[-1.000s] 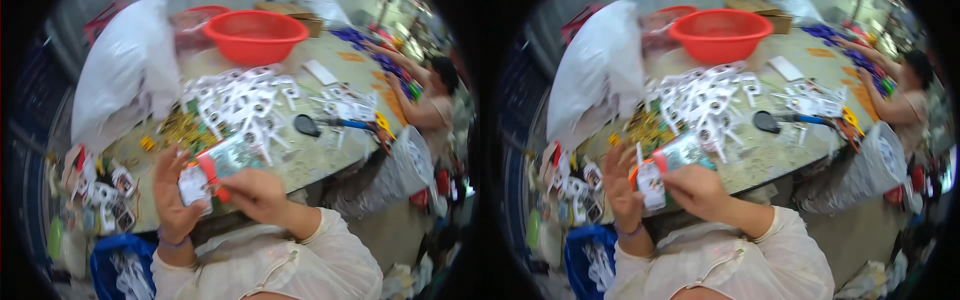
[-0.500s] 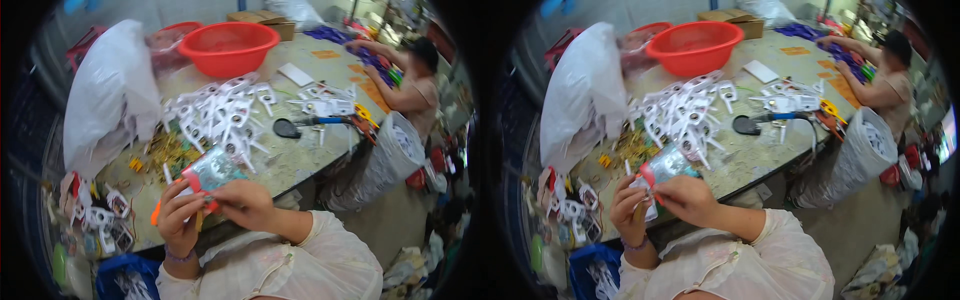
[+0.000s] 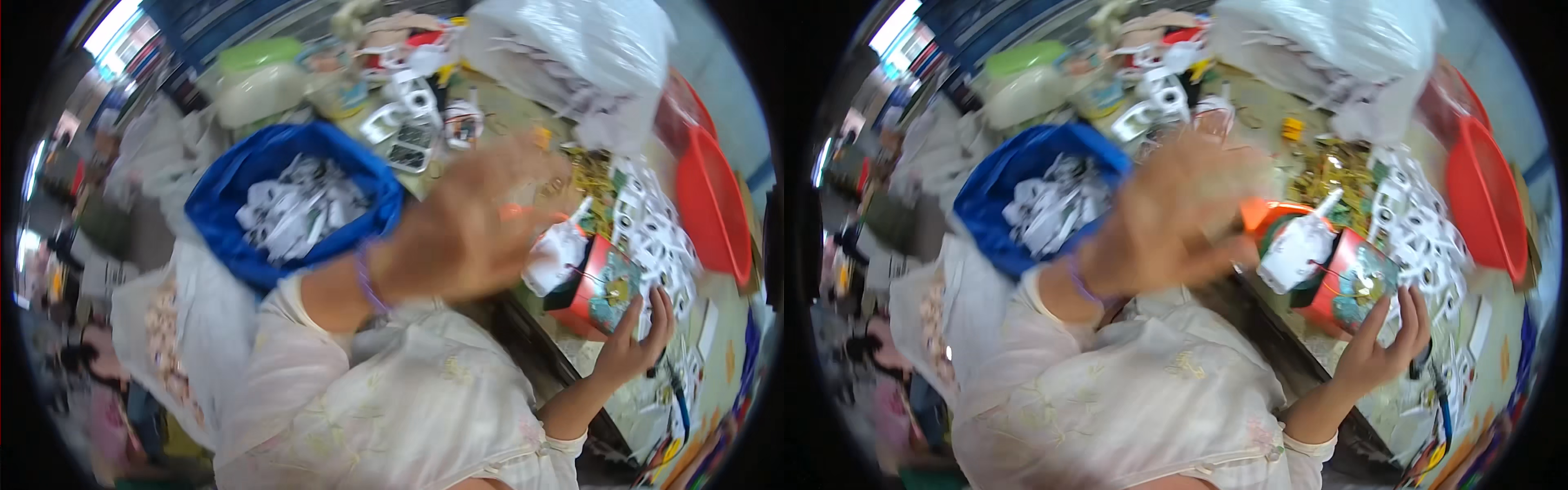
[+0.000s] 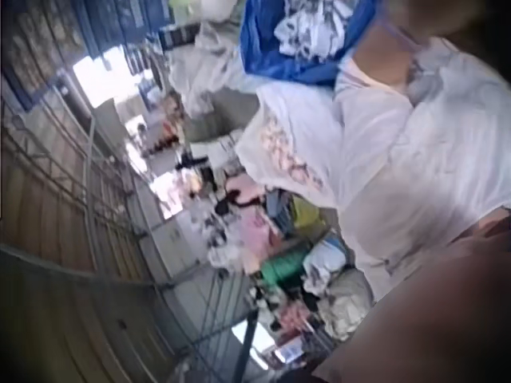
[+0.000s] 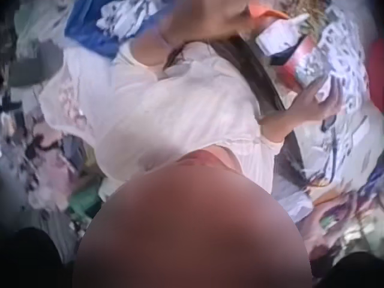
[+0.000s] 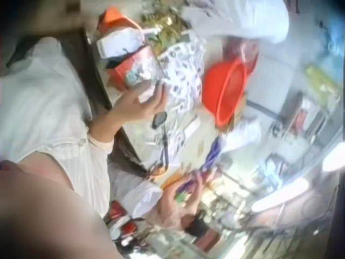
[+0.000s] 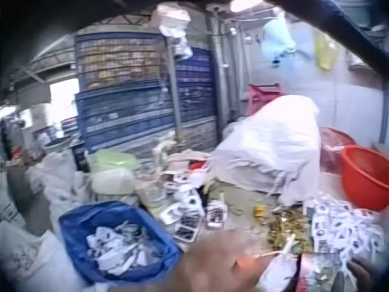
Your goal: Soldering components and wires onto a circuit board and assembling the electronics into a plastic toy housing.
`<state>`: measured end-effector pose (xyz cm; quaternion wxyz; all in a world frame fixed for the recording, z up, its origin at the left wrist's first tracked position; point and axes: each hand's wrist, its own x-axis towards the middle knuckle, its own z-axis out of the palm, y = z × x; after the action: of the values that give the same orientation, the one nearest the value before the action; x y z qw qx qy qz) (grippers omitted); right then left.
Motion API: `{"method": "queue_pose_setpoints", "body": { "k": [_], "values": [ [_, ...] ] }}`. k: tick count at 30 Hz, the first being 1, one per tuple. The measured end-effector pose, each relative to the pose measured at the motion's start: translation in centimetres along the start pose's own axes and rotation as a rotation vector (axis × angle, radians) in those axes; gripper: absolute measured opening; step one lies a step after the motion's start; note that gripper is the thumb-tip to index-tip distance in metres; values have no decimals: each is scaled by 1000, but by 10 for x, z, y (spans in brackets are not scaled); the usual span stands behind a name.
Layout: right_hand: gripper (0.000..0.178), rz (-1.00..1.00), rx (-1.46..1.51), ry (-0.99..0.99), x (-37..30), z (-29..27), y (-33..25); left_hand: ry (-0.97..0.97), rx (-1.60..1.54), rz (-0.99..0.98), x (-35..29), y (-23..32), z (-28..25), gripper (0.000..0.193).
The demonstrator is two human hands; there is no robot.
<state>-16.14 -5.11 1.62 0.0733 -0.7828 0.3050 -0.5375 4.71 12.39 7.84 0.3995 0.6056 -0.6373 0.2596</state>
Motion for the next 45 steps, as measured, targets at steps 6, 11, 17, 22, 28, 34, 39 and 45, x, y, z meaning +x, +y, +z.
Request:
{"method": "queue_pose_setpoints", "body": {
  "k": [6,11,17,22,28,34,39,45],
  "values": [
    [33,55,1031,-1184,-59,43,-101,-283,708,-565,-27,-113,-187,50],
    [90,1056,1155,-1422,-93,132,-161,-698,834,-1303,-149,-187,-273,74],
    [107,1149,864,-1485,-94,197,-205,-838,1077,-1785,-252,-249,-265,139],
    [85,991,645,-1463,-108,228,-200,-726,829,-1898,-291,-277,-250,128],
    [41,378,520,-1376,-123,247,-189,-955,804,-1665,-277,-285,-254,54],
    [30,132,700,-1473,-111,232,-186,-900,721,-1476,-212,-227,-281,45],
    [29,167,851,-1439,-87,228,-187,-648,634,-1670,-177,-160,-309,43],
    [29,305,794,-1351,-81,229,-184,-513,394,-1769,-167,-119,-283,47]
  ]
}}
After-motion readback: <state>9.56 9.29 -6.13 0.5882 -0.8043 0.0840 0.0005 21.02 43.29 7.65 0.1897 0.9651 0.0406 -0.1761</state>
